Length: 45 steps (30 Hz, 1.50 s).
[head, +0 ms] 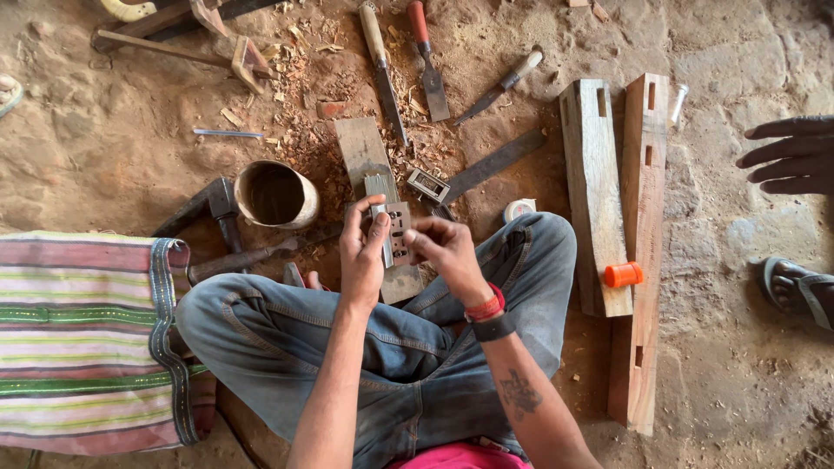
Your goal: The person sits on the ground and repeatedly rubs a small metal tool against a flat sharpening stone, occasionally dipping the tool into a small container of liquid. The person periodically lifts the tool to inspect the edge before resuming sharpening.
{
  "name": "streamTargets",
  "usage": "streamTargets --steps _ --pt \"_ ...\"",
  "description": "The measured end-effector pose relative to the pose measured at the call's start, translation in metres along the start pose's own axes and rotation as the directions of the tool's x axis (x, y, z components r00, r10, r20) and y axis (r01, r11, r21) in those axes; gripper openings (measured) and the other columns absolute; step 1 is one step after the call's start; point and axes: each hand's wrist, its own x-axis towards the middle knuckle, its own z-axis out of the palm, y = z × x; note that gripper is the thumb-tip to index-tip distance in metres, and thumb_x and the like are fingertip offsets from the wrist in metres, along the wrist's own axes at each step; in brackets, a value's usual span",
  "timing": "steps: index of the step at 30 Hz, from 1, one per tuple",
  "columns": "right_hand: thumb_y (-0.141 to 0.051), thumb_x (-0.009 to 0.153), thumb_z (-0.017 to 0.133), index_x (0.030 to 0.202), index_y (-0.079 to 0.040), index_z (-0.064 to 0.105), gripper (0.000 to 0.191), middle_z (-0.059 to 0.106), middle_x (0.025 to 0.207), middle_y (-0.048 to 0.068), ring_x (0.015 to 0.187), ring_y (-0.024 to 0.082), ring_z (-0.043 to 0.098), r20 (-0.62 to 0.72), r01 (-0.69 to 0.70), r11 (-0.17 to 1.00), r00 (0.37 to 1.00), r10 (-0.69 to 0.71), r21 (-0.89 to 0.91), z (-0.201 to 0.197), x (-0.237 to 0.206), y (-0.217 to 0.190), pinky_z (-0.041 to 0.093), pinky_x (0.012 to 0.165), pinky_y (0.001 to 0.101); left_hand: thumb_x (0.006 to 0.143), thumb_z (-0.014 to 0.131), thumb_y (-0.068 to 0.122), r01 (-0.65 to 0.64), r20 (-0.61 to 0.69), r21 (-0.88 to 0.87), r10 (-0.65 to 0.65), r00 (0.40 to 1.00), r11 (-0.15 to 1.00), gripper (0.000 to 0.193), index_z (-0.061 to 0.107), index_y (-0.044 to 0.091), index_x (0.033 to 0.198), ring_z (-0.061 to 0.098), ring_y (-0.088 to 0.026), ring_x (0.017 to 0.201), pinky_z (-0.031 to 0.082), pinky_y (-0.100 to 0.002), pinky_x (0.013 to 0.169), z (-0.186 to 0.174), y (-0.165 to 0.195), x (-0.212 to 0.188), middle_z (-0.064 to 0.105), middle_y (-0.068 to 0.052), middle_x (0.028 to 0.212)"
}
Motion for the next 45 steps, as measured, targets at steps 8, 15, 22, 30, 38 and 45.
streamTargets --steps 8,15,22,30,38,45 --pt "-0.009 0.096 0.074 0.122 0.007 0.07 0.031 0.076 0.098 0.008 0.083 0.009 0.07 0.08 0.019 1.0 0.997 -0.018 -0.023 -0.004 -0.014 0.014 0.06 0.076 0.0267 0.101 0.06 0.028 0.105 -0.034 -0.036 -0.107 0.994 0.994 0.033 0.06 0.011 0.129 0.062 -0.01 0.079 0.056 -0.03 0.065 0.0 0.0 0.003 0.064 -0.003 0.095" --pt "0.006 0.093 0.067 0.141 0.005 0.059 0.049 0.071 0.118 0.01 0.104 0.012 0.07 0.219 0.002 0.99 0.975 -0.033 0.141 -0.013 -0.022 0.005 0.06 0.096 0.0297 0.106 0.061 0.026 -0.061 -0.017 -0.037 0.061 0.998 0.997 0.032 0.058 0.009 0.133 0.064 -0.008 0.093 0.055 -0.026 0.081 -0.008 -0.013 0.003 0.067 -0.001 0.109" --pt "0.008 0.091 0.058 0.145 -0.007 0.061 0.057 0.071 0.138 0.01 0.093 0.019 0.067 -0.069 0.14 0.927 0.982 -0.174 -0.348 0.003 -0.022 0.005 0.061 0.08 0.0321 0.104 0.06 0.025 -0.056 -0.192 0.484 0.168 0.967 0.873 0.023 0.064 0.011 0.122 0.07 -0.015 0.074 0.055 -0.034 0.065 -0.026 -0.046 0.045 0.073 -0.005 0.093" --pt "-0.011 0.079 0.069 0.159 -0.009 0.029 0.089 0.044 0.16 0.016 0.115 0.04 0.066 0.336 0.328 0.584 0.937 -0.098 -0.743 0.034 -0.037 0.018 0.057 0.088 0.0466 0.091 0.078 0.027 -0.073 -0.222 0.718 0.326 0.919 0.693 0.03 0.062 0.01 0.109 0.074 -0.031 0.076 0.056 -0.043 0.068 -0.042 -0.086 0.074 0.074 -0.014 0.085" --pt "-0.013 0.079 0.07 0.157 -0.01 0.027 0.089 0.036 0.164 0.017 0.083 0.042 0.071 0.365 0.308 0.457 0.93 0.039 -0.835 0.039 -0.028 0.023 0.059 0.072 0.0482 0.094 0.073 0.026 -0.058 -0.197 0.697 0.268 0.943 0.715 0.026 0.06 0.009 0.108 0.074 -0.034 0.078 0.056 -0.045 0.068 -0.038 -0.091 0.072 0.073 -0.016 0.087" --pt "-0.02 0.081 0.071 0.158 -0.007 0.026 0.09 0.037 0.163 0.019 0.081 0.044 0.07 0.331 0.262 0.476 0.941 0.066 -0.839 0.04 -0.055 0.018 0.059 0.069 0.0495 0.097 0.07 0.025 -0.072 -0.186 0.709 0.285 0.94 0.701 0.025 0.057 0.007 0.109 0.075 -0.037 0.083 0.057 -0.046 0.072 -0.04 -0.106 0.05 0.073 -0.016 0.094"
